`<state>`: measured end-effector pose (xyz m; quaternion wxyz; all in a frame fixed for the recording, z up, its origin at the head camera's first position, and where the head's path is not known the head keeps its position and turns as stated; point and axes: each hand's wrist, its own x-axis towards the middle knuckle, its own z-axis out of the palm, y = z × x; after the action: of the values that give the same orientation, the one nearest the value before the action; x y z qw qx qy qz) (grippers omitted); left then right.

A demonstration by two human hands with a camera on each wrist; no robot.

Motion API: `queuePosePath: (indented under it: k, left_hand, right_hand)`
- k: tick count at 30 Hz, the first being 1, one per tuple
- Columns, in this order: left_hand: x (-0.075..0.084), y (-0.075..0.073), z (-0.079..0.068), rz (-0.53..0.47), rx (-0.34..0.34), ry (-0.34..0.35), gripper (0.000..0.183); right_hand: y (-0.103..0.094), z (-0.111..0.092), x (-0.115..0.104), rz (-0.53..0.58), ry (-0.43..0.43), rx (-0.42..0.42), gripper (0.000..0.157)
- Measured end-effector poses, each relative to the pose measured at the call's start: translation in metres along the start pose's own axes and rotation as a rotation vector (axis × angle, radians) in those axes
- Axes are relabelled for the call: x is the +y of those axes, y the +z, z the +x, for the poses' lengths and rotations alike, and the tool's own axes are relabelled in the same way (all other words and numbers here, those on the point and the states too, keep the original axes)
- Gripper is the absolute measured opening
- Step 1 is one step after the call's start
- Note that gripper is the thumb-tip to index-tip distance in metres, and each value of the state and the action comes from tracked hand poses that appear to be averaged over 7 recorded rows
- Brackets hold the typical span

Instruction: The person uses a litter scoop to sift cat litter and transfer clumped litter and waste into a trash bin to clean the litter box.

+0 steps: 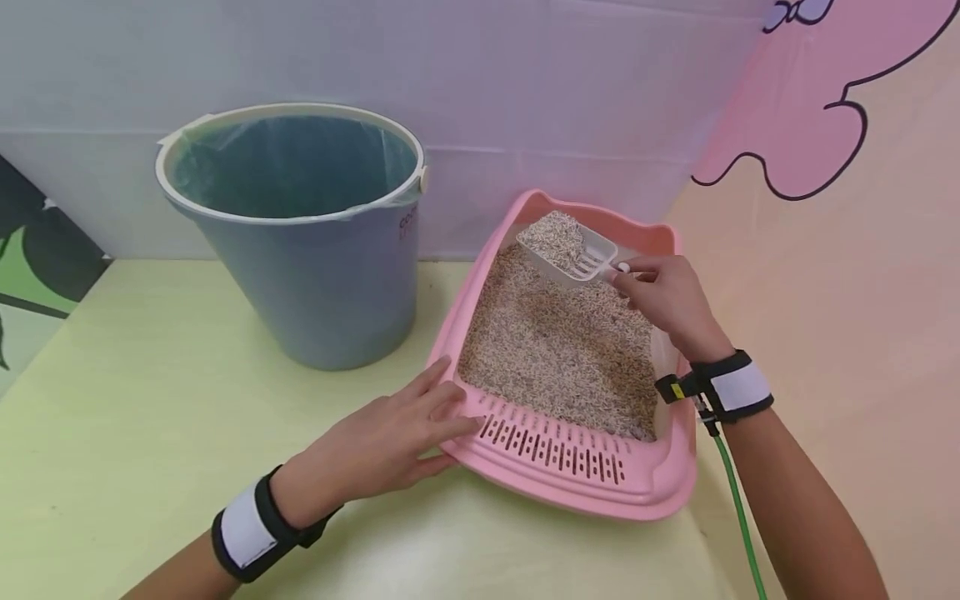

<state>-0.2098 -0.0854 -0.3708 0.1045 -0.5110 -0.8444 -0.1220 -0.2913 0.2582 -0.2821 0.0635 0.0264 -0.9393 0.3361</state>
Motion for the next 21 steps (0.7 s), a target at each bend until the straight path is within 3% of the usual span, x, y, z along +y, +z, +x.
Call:
queuePosePath:
  k: [4,11,17,21]
  left_hand:
    - [0.000,0.000,0.000,-0.004,0.000,-0.004,0.041]
    - [0.001,0.003,0.000,-0.017,-0.002,-0.004,0.040]
    - [0.001,0.002,0.001,-0.003,0.000,-0.004,0.039]
    - [0.000,0.000,0.001,0.010,-0.013,-0.005,0.039]
  right_hand:
    - [0.008,0.000,0.005,0.140,0.029,0.062,0.043]
    - [0.017,0.009,0.004,0.326,-0.001,0.181,0.036]
    - [0.021,0.022,-0.003,0.592,-0.049,0.258,0.035]
    - [0.021,0.025,-0.003,0.589,-0.074,0.264,0.034]
